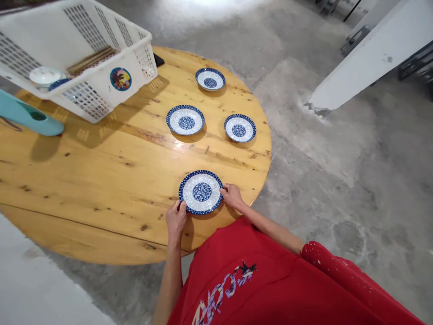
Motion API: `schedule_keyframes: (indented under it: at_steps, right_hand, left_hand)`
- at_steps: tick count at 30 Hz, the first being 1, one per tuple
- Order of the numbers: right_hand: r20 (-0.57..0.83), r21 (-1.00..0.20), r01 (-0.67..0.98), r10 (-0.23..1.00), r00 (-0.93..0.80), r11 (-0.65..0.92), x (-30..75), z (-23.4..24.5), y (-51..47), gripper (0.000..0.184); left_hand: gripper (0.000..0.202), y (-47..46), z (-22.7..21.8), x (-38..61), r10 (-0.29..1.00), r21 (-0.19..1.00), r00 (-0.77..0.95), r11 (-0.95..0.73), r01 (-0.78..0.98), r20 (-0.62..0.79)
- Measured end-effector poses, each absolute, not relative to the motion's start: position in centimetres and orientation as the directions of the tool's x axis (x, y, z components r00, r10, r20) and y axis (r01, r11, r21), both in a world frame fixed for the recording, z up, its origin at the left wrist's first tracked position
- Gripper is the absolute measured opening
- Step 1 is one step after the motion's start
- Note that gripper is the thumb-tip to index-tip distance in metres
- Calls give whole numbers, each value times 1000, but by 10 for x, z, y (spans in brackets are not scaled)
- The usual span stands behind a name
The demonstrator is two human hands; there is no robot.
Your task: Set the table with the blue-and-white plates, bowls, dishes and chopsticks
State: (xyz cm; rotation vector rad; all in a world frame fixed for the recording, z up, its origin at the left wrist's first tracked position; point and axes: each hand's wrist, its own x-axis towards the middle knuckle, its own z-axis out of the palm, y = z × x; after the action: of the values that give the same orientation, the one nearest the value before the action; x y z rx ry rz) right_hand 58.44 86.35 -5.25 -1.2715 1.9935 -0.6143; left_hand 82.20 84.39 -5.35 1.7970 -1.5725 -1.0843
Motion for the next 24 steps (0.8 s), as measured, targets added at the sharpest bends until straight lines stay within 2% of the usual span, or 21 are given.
schedule_keyframes:
  at_steps: [7, 15, 20, 24]
  right_hand:
    - [-273, -685, -605, -913, -303, 406, 578, -53, 864, 23]
    - [-269, -656, -631, -910, -316, 413, 574, -53, 865, 21]
    - [-323, -678, -591, -900, -294, 437, 573, -53, 867, 26]
    - [-344, -755, -467, -884, -318, 461, 565, -52, 867, 36]
  left_hand:
    - [32, 841, -52, 816, -965, 770, -12, -201, -605, -262]
    - [29, 845, -52, 811, -964, 788, -16, -208, -579, -266]
    - [28, 847, -53, 809, -949, 831, -6, -272, -484, -315]
    - [30, 849, -55, 810, -920, 859, -4, -364, -360, -392]
